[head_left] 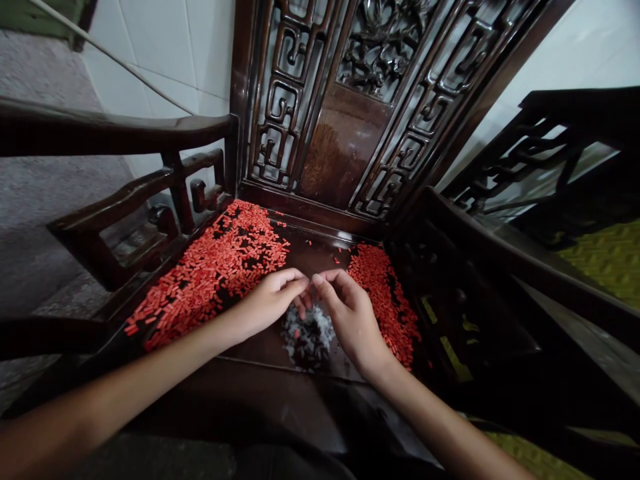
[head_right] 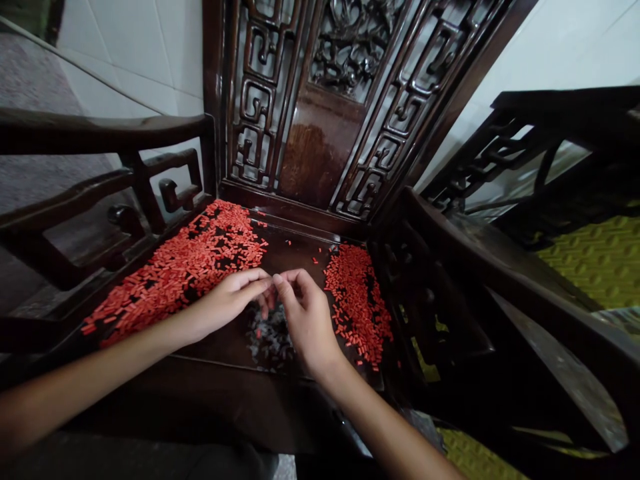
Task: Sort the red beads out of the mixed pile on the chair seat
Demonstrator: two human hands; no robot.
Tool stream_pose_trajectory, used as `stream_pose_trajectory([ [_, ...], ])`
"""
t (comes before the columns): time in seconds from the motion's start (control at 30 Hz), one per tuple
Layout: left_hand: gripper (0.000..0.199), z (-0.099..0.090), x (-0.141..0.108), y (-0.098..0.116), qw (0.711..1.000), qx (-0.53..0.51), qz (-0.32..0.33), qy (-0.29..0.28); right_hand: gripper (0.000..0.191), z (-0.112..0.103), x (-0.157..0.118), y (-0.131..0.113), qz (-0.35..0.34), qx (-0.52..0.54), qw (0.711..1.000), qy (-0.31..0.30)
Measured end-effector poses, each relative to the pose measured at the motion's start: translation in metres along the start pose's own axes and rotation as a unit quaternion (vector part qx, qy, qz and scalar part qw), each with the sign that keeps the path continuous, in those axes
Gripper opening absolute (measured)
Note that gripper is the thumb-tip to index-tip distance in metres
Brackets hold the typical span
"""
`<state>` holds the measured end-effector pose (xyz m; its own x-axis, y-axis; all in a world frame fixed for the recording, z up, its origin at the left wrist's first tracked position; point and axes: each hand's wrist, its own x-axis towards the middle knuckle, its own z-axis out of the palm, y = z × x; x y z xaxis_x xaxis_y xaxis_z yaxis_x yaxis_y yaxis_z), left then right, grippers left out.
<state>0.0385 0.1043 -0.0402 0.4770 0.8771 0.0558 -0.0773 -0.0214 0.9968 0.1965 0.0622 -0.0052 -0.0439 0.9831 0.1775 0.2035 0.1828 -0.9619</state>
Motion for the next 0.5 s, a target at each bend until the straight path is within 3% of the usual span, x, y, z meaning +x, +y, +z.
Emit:
stream_pose_trajectory([
  [0.13,0.024,-0.01,0.003,-0.012,0.991,0.123,0.001,0.051,0.027,-0.003,0.001,0.011,0.015,-0.053,0.998,0.033],
  [0.33,0.017,-0.025,-0.002,-0.006,0.896,0.432,0.102,0.036,0.031,-0.01,0.0,0.018,0.029,-0.083,0.995,0.045],
  [0.43,0.015,-0.029,-0.002,-0.006,0.857,0.498,0.127,0.042,0.031,-0.017,0.001,0.02,0.031,-0.081,0.994,0.061],
  [0.5,0.015,-0.027,-0.002,-0.008,0.857,0.497,0.135,0.034,0.03,-0.022,0.002,0.021,0.033,-0.082,0.993,0.075],
])
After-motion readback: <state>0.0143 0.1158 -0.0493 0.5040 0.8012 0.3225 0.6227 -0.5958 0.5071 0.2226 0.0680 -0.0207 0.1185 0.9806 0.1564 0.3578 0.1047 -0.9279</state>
